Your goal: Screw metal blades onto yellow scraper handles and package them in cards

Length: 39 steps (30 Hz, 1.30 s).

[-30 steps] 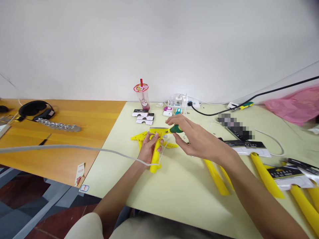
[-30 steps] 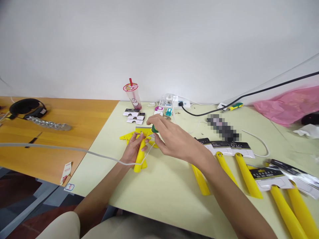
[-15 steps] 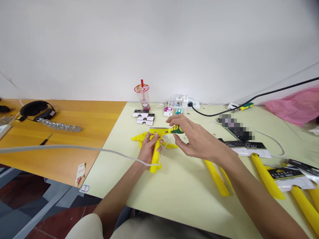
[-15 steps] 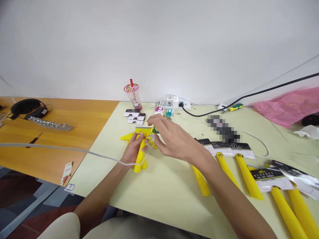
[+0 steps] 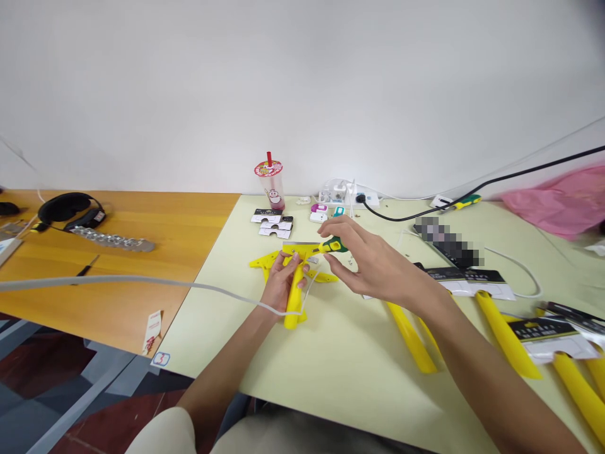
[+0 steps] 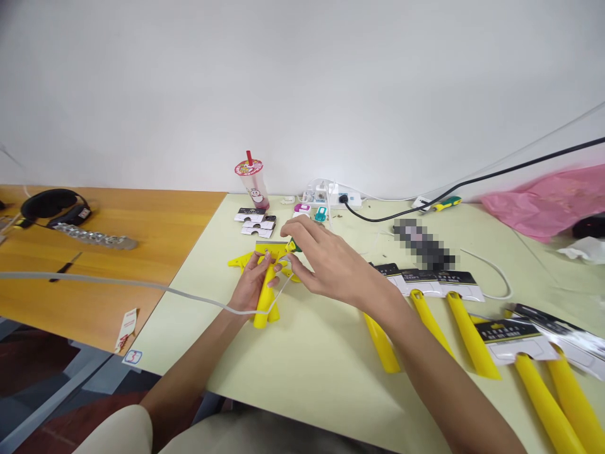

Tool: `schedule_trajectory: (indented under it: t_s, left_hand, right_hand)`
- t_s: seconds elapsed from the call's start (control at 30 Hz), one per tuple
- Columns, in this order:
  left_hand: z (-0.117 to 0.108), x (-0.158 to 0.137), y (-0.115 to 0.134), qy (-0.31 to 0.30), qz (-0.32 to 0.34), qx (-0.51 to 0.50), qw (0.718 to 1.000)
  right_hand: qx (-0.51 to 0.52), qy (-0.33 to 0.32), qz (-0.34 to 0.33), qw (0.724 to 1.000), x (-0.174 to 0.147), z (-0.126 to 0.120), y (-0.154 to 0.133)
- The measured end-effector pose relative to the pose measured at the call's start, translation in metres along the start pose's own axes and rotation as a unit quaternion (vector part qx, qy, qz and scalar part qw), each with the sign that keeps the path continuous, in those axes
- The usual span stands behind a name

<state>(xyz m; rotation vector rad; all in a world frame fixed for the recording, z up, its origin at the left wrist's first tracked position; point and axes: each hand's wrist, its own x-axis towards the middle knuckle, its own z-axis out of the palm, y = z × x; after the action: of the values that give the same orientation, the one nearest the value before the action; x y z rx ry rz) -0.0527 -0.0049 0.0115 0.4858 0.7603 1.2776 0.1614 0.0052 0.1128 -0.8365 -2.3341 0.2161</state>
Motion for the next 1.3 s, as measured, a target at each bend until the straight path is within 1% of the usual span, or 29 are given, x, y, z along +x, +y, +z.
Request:
schedule_trajectory:
  t_s: [0.07, 0.17, 0.3, 0.4, 0.47, 0.53, 0.63, 0.7, 0.77, 0.9, 1.03, 1.13, 1.3]
  left_hand:
    - [0.0003, 0.0002, 0.0006, 0.002, -0.001, -0.006, 1.0]
    - [0.0012, 0.0003, 0.0023, 0.005, 0.002, -0.009, 1.0]
    - [0.0022, -0.0002, 0.0036, 0.01, 0.007, -0.004, 1.0]
    - [0.0016, -0.0003, 0.0024, 0.003, 0.004, -0.003, 1.0]
    - [0.001, -0.0003, 0.0012, -0.001, 0.0, -0.001, 1.0]
    - [0.0007, -0.0003, 0.0005, 0.001, -0.002, 0.0, 1.0]
    - [0.0012, -0.0002, 0.0009, 0.008, -0.001, -0.003, 1.0]
    - [0.0016, -0.0001, 0.0018, 0.009, 0.001, -0.006, 1.0]
    - [0.0018, 0.0, 0.0028, 0.008, 0.005, -0.01, 1.0]
    - [0.0017, -0.0002, 0.0044, 0.009, 0.009, -0.009, 1.0]
    - [0.0027, -0.0009, 0.0047, 0.01, 0.006, -0.001, 1.0]
    - [0.0034, -0.001, 0.0044, 0.013, 0.004, -0.002, 1.0]
    - [0.0032, -0.0003, 0.0048, 0.01, 0.006, -0.009, 1.0]
  right_hand:
    - [0.026, -0.018, 0.001, 0.999, -0.0003, -0.0018, -0.0021]
    - [0.039, -0.018, 0.002, 0.999, -0.0006, -0.0006, -0.0031]
    - [0.004, 0.013, -0.008, 1.0, -0.0006, 0.0039, 0.0]
    - [-0.036, 0.041, -0.025, 0.998, -0.0006, 0.0055, 0.0037]
    - [-0.053, 0.052, -0.024, 0.997, -0.0007, 0.0049, 0.005]
    - [-0.052, 0.044, -0.012, 0.998, -0.0011, 0.0031, 0.0046]
    - [-0.033, 0.003, 0.005, 0.999, -0.0021, 0.0003, 0.0025]
    - [-0.025, -0.015, 0.004, 1.0, -0.0027, 0.0003, 0.0018]
    - [-0.023, -0.013, -0.003, 1.0, -0.0031, 0.002, 0.0024]
    - [-0.051, 0.016, -0.019, 0.998, -0.0026, 0.0061, 0.0056]
    - [-0.066, 0.03, -0.001, 0.997, -0.0019, 0.0054, 0.006]
    - [-0.043, 0.016, 0.022, 0.999, -0.0021, 0.0021, 0.0032]
    - [0.024, -0.024, 0.025, 0.999, -0.0023, 0.0003, -0.0006]
